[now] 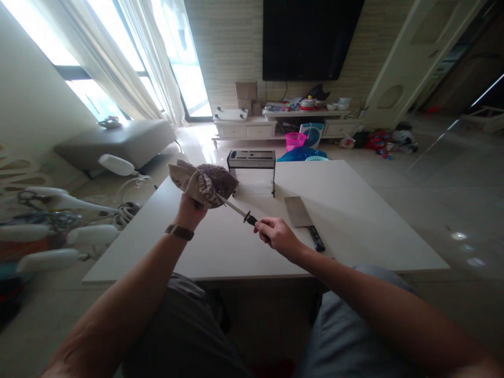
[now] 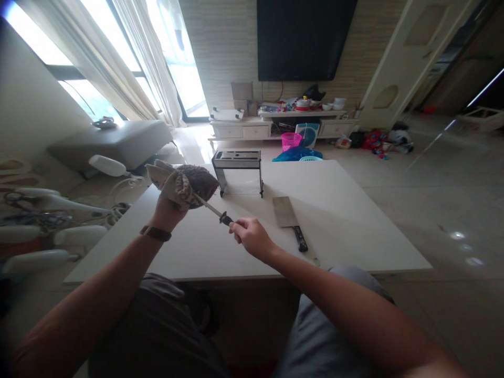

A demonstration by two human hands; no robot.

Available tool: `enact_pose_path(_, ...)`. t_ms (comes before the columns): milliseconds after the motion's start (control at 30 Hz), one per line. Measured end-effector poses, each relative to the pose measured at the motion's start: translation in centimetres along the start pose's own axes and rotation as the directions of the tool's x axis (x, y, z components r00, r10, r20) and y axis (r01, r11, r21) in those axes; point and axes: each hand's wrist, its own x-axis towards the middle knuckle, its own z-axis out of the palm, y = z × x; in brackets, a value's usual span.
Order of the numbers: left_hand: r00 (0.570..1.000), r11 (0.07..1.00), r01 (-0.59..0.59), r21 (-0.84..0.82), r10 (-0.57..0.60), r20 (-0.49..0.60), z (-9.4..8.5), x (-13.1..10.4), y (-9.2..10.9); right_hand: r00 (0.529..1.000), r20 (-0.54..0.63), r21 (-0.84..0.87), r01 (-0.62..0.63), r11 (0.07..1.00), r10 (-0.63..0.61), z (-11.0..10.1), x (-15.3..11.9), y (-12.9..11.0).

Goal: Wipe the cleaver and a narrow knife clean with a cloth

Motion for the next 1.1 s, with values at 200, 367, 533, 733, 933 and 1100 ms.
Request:
enact_pose_path(200, 0.999, 1.000, 0.018, -0.003, -0.018, 0.044, 0.5, -1.0, -0.8, 0.999, -0.015, 0.067, -0.037, 0.997, 0.038, -0.1, 0.0, 0.3)
enact_pose_path(367, 0.996, 0.997, 0.078, -0.004, -0.077, 0.047, 2.0, -2.5, -2.1, 0.997, -0.056, 0.163, -0.036, 0.986, 0.046, -0.2, 0.4, 0.4)
enact_pose_path(533, 0.963, 0.970, 0.238, 0.058, -0.243, 0.116, 3.4, -4.7, -3.3, 0.993, -0.078, 0.247, -0.065, 0.967, 0.087, -0.1, 0.5, 0.5)
enact_pose_path(733, 0.891, 0.899, 0.424, 0.109, -0.435, 0.127, 3.9, -6.3, -5.4, 0.988, -0.072, 0.314, -0.105, 0.944, 0.133, 0.3, 0.6, 0.8)
enact_pose_path(933, 0.946, 0.945, 0.309, 0.111, -0.317, 0.066, 3.7, -6.4, -6.4, 0.988, -0.055, 0.280, -0.127, 0.952, 0.147, 0.4, 0.5, 0.5)
enact_pose_path(1100, 0.962, 0.959, 0.255, 0.121, -0.265, 0.071, 3.4, -5.6, -5.5, 0.988, -0.038, 0.271, -0.132, 0.954, 0.147, 0.2, 0.4, -0.2)
